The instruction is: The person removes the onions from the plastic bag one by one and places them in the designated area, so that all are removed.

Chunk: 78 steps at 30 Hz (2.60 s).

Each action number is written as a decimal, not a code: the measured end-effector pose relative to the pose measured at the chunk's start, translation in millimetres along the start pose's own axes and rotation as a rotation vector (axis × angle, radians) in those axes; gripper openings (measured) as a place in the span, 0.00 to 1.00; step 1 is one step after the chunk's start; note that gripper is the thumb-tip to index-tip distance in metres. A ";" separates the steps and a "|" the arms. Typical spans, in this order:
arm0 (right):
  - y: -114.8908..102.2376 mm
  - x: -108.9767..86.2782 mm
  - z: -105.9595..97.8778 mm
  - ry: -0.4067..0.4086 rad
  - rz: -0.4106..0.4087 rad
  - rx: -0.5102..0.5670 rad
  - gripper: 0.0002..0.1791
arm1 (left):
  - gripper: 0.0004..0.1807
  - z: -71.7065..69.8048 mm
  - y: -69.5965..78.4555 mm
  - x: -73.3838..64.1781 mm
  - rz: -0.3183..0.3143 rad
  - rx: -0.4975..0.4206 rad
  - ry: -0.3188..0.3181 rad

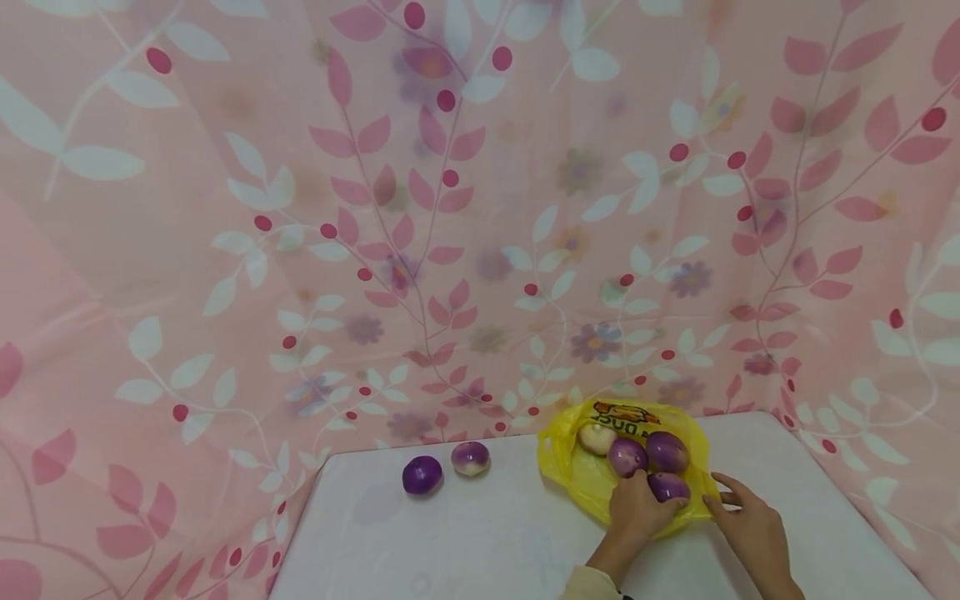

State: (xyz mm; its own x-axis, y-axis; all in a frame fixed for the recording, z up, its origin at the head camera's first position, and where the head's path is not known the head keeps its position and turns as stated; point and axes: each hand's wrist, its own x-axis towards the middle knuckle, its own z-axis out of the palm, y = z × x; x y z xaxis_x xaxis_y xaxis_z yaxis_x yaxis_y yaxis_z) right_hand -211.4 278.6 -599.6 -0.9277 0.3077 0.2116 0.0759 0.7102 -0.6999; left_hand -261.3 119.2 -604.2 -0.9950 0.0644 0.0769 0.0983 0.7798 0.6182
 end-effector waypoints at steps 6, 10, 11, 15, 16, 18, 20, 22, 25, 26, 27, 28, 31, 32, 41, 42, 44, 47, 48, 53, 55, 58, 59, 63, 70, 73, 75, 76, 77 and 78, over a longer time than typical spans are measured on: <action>0.2 0.6 -0.4 -0.003 -0.001 -0.001 0.26 | 0.35 -6.7 1.3 -0.3 -0.022 -0.014 -0.013; -0.4 1.8 -1.3 -0.011 0.011 0.000 0.26 | 0.38 -10.1 1.6 -0.2 -0.056 -0.045 -0.030; -0.5 2.0 -1.4 -0.012 0.014 -0.001 0.26 | 0.38 -10.3 1.0 -0.3 -0.059 -0.065 -0.031; 0.3 2.7 -1.6 -0.014 0.024 -0.011 0.27 | 0.38 -12.6 -2.9 -1.0 -0.042 -0.152 -0.018; 0.4 3.1 -1.8 -0.014 0.027 -0.012 0.27 | 0.38 -13.9 -3.9 -1.1 -0.034 -0.166 -0.017; 0.8 3.4 -2.1 -0.010 0.026 -0.014 0.26 | 0.39 -17.4 -5.0 -1.7 -0.024 -0.187 -0.020; 0.6 3.5 -2.8 -0.005 0.019 -0.013 0.26 | 0.40 -21.4 -5.5 -2.2 -0.022 -0.194 -0.028; 0.3 3.2 -3.5 0.004 0.006 -0.012 0.25 | 0.40 -24.9 -5.6 -2.5 -0.020 -0.197 -0.028; -0.3 2.8 -4.0 0.015 -0.009 -0.013 0.25 | 0.40 -29.1 -6.0 -2.4 -0.012 -0.183 -0.008; -0.4 2.9 -4.0 0.016 -0.010 -0.014 0.25 | 0.39 -30.4 -6.2 -2.3 -0.009 -0.171 0.004; -0.5 3.0 -3.9 0.014 -0.008 -0.014 0.25 | 0.38 -31.3 -6.6 -2.1 -0.002 -0.159 0.018; -0.7 3.2 -3.9 0.009 -0.001 -0.013 0.25 | 0.38 -32.4 -6.9 -2.1 0.003 -0.147 0.030; -1.2 4.0 -3.7 -0.005 0.022 -0.017 0.26 | 0.37 -35.5 -8.2 -1.7 0.024 -0.114 0.061; -1.4 4.4 -3.7 -0.009 0.027 -0.018 0.26 | 0.36 -36.7 -8.7 -1.6 0.030 -0.108 0.068; -4.1 5.3 -4.1 -0.028 0.064 -0.023 0.27 | 0.37 -51.7 -15.6 -2.0 0.058 -0.079 0.100; -4.1 5.4 -3.8 -0.026 0.067 -0.026 0.27 | 0.38 -53.6 -16.6 -2.2 0.055 -0.075 0.097; -3.8 5.9 -3.4 -0.027 0.073 -0.027 0.27 | 0.40 -57.1 -19.0 -2.5 0.050 -0.072 0.088; -2.4 7.4 -2.3 -0.034 0.092 -0.026 0.28 | 0.42 -61.7 -23.1 -3.0 0.045 -0.072 0.071; -2.2 8.0 -2.2 -0.038 0.098 -0.025 0.28 | 0.42 -62.8 -24.5 -3.0 0.048 -0.073 0.068; -0.5 9.7 -0.2 -0.048 0.114 -0.022 0.29 | 0.40 -69.7 -32.1 -3.8 0.070 -0.083 0.103; -0.3 9.8 0.2 -0.045 0.117 -0.020 0.29 | 0.39 -72.7 -35.3 -5.0 0.084 -0.087 0.130; -0.7 9.4 0.1 -0.042 0.118 -0.020 0.29 | 0.37 -77.9 -40.5 -7.6 0.112 -0.097 0.169; -1.1 9.2 -0.3 -0.043 0.118 -0.021 0.29 | 0.37 -79.6 -42.4 -8.3 0.120 -0.098 0.178; -3.2 7.9 -2.0 -0.044 0.112 -0.021 0.28 | 0.37 -86.9 -49.6 -10.6 0.127 -0.111 0.193; -3.4 8.1 -1.5 -0.043 0.121 -0.025 0.28 | 0.37 -99.8 -58.9 -14.6 0.075 -0.145 0.183; -2.5 8.5 -0.5 -0.046 0.132 -0.026 0.29 | 0.38 -105.2 -64.6 -15.6 0.076 -0.142 0.207; -2.6 8.6 -0.3 -0.049 0.140 -0.026 0.29 | 0.37 -108.2 -69.8 -15.6 0.091 -0.138 0.230; -2.7 8.4 -0.3 -0.050 0.142 -0.026 0.29 | 0.37 -109.5 -72.7 -15.4 0.099 -0.140 0.244; -2.6 8.3 -0.4 -0.050 0.143 -0.024 0.29 | 0.37 -110.4 -76.0 -15.2 0.108 -0.142 0.260; -2.7 8.3 -0.5 -0.051 0.144 -0.023 0.29 | 0.38 -111.2 -78.9 -15.2 0.108 -0.142 0.270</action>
State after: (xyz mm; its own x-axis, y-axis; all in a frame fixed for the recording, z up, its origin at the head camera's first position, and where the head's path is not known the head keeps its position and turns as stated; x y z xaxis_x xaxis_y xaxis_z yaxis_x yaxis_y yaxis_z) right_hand -219.1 279.5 -595.6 -0.9238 0.3754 0.0753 0.2171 0.6755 -0.7047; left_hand -251.7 -12.6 -567.2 -0.9391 -0.0405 0.3412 0.2237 0.6816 0.6967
